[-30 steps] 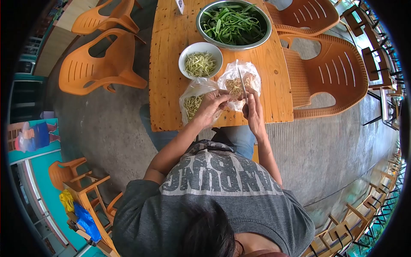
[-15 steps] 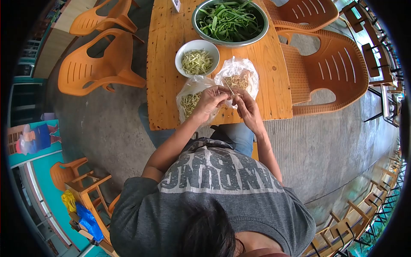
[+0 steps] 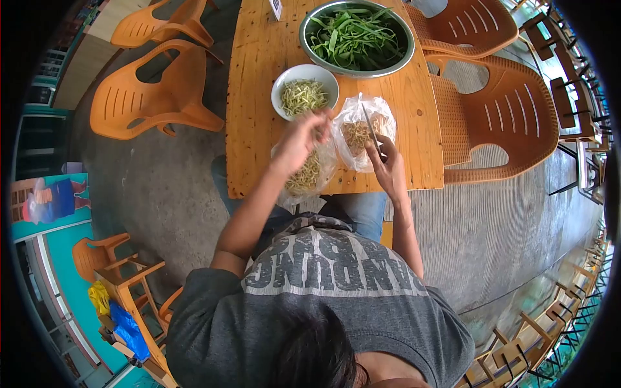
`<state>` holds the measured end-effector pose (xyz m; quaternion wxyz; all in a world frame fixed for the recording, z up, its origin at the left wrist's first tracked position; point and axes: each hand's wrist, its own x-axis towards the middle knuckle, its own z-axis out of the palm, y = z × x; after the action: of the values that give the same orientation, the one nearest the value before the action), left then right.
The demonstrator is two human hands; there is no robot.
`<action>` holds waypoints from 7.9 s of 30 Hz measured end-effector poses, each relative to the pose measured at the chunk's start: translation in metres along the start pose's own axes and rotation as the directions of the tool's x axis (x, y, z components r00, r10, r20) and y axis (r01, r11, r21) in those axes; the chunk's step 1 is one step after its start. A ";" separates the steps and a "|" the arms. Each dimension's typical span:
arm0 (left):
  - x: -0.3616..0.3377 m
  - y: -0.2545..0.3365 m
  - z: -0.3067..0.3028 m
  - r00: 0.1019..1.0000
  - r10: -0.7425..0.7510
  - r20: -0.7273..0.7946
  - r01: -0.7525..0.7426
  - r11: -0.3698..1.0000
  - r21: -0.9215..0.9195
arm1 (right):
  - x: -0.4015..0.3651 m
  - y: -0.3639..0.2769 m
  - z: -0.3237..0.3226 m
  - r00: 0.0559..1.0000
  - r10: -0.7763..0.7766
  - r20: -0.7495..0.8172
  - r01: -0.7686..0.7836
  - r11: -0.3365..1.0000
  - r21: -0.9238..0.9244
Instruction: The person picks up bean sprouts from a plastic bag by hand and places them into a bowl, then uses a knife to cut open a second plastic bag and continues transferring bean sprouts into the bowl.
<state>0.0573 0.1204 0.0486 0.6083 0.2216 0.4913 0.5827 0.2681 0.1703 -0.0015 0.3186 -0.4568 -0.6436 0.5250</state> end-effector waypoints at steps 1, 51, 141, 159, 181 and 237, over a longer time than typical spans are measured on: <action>0.005 0.013 -0.004 0.995 0.061 -0.073 -0.061 0.998 0.000 | 0.001 -0.002 -0.004 1.000 -0.020 0.010 0.021 0.996 -0.090; -0.090 -0.051 -0.035 0.963 0.140 -0.229 -0.118 0.988 0.104 | -0.058 -0.058 0.082 0.970 0.093 0.224 -0.163 0.934 0.318; -0.056 -0.041 -0.041 0.996 -0.090 -0.023 0.091 0.996 0.017 | -0.031 -0.065 0.049 0.904 0.129 0.407 -0.275 0.905 0.324; -0.022 -0.045 -0.011 0.997 0.074 0.021 -0.076 0.918 0.388 | -0.028 -0.031 0.024 0.960 -0.112 0.257 0.124 0.992 -0.029; -0.107 -0.037 -0.050 0.943 -0.295 0.153 0.329 0.768 -0.549 | 0.008 -0.009 0.006 0.933 -0.321 -0.166 0.215 0.862 -0.460; -0.035 -0.038 -0.018 0.999 -0.027 0.017 0.024 0.993 0.119 | -0.028 -0.049 0.024 0.938 -0.071 0.338 0.037 0.994 0.106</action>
<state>0.0663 0.0746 0.0214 0.6060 0.2564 0.5220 0.5427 0.2453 0.1337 0.0424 0.2386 -0.3247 -0.6748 0.6183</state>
